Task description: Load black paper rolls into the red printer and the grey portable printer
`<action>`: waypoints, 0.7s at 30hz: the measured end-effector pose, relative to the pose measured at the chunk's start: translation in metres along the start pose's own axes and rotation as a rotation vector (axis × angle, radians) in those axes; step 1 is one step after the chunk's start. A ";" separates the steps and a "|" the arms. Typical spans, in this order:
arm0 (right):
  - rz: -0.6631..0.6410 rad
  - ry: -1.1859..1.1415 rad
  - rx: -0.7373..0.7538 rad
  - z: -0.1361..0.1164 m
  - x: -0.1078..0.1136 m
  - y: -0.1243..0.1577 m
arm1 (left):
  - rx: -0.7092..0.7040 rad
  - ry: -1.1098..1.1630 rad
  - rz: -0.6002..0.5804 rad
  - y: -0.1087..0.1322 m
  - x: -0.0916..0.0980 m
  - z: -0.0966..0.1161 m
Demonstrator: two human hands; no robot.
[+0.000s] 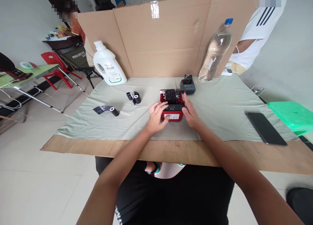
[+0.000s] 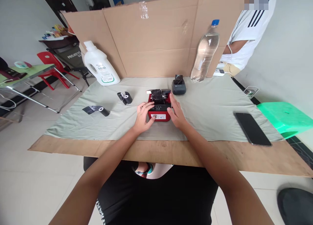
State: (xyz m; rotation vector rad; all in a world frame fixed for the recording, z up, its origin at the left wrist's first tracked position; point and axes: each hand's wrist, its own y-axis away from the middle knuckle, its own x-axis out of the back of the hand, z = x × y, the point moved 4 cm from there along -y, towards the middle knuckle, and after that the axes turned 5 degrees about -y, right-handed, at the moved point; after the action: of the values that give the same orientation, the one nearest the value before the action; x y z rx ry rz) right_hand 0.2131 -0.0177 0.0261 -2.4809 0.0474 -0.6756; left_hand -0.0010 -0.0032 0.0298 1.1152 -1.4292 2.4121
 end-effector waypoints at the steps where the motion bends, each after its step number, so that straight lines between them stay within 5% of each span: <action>1: -0.006 0.002 -0.014 -0.001 0.001 0.000 | -0.014 0.001 0.005 0.000 0.000 0.001; 9: -0.019 0.035 -0.197 -0.019 0.020 -0.038 | 0.075 0.082 0.051 -0.002 0.000 -0.007; 15: -0.429 -0.361 -0.404 -0.063 0.027 -0.103 | 0.108 0.203 0.027 -0.001 0.003 -0.011; 18: -0.641 -0.342 -0.492 -0.074 0.021 -0.120 | 0.062 0.166 -0.009 -0.002 0.005 -0.007; 21: -0.677 -0.235 -0.475 -0.067 0.011 -0.127 | 0.034 0.119 -0.052 -0.002 0.006 -0.004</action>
State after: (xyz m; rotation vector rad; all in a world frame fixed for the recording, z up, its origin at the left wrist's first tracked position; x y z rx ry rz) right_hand 0.1765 0.0532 0.1467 -3.0303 -0.8429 -0.6833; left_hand -0.0069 0.0000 0.0344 0.9846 -1.3113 2.4312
